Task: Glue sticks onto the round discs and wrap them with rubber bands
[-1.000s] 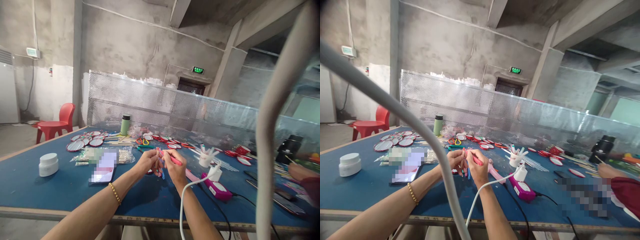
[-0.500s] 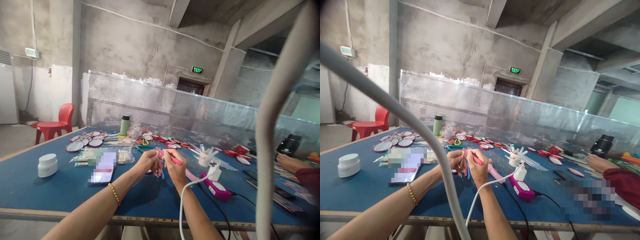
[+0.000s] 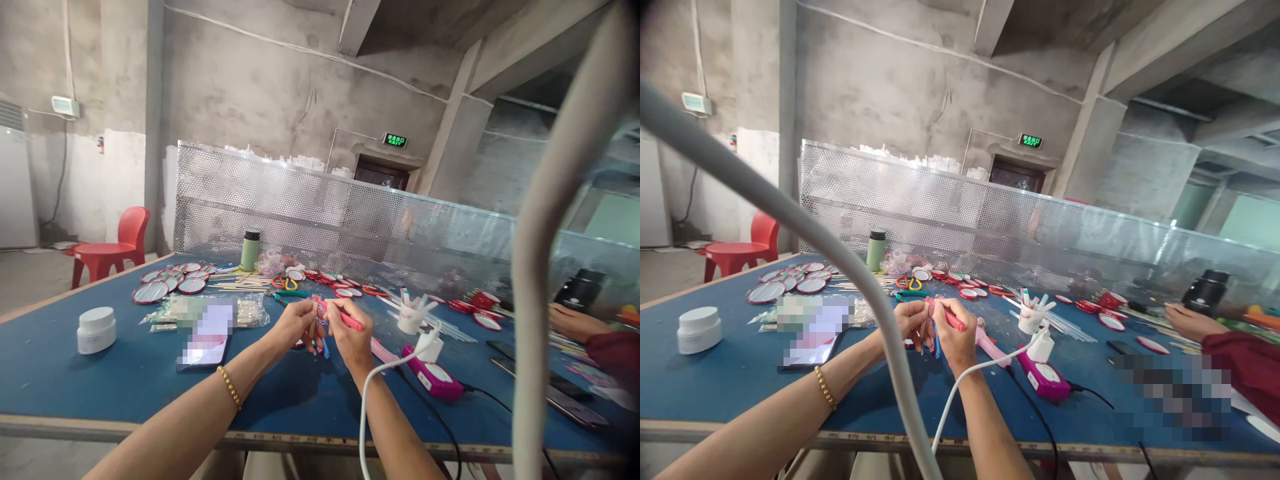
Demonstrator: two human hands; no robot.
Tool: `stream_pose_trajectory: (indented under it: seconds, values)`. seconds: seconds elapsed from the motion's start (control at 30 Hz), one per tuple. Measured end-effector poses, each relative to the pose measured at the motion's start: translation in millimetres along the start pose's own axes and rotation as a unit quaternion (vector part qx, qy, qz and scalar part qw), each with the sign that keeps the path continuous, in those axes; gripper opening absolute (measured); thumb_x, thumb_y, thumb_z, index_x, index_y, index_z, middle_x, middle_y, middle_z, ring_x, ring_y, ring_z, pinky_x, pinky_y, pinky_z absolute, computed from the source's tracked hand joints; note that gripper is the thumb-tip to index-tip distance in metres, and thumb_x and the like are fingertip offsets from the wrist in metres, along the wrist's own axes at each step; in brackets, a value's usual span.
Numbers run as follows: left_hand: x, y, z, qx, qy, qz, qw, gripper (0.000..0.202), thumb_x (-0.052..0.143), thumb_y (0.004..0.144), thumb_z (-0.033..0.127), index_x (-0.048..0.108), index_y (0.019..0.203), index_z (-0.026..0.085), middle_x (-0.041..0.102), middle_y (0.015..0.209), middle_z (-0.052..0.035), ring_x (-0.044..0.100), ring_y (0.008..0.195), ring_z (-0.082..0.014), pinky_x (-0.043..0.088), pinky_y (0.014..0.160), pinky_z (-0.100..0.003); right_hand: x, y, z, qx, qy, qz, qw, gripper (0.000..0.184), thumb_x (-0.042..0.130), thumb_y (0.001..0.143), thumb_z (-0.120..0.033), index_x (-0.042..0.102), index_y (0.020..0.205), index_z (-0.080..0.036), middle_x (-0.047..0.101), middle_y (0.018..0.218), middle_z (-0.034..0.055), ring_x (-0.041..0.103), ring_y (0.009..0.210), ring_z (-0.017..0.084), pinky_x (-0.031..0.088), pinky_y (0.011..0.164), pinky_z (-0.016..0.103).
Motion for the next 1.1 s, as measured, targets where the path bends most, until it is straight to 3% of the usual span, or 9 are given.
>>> stream_pose_trajectory:
  seconds: [0.67,1.1]
  values:
    - [0.0,-1.0,1.3,-0.001,0.015,0.004,1.000,0.044,0.062,0.076,0.055,0.055,0.089,0.014,0.066,0.062,-0.0048,0.065,0.047,-0.0178,0.049,0.036,-0.023,-1.0,0.4,-3.3,0.000,-0.014,-0.001,1.000,0.023,0.057,0.086,-0.030,0.061,0.067,-0.018,0.057,0.052,-0.0026,0.051,0.045,0.011,0.042,0.048,0.023]
    - [-1.0,0.2,-2.0,0.009,0.014,0.003,1.000,0.045,0.062,0.077,0.056,0.054,0.090,0.014,0.065,0.062,-0.0042,0.065,0.047,-0.0171,0.051,0.038,-0.024,0.0,0.5,1.2,0.000,-0.014,-0.004,1.000,0.022,0.056,0.087,-0.031,0.062,0.070,-0.018,0.062,0.059,-0.0005,0.052,0.045,0.011,0.042,0.047,0.022]
Point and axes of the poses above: each hand's wrist, its own y-axis towards the middle knuckle, its own x-axis out of the palm, z = x × y, the point moved 3 cm from there along y, towards the middle knuckle
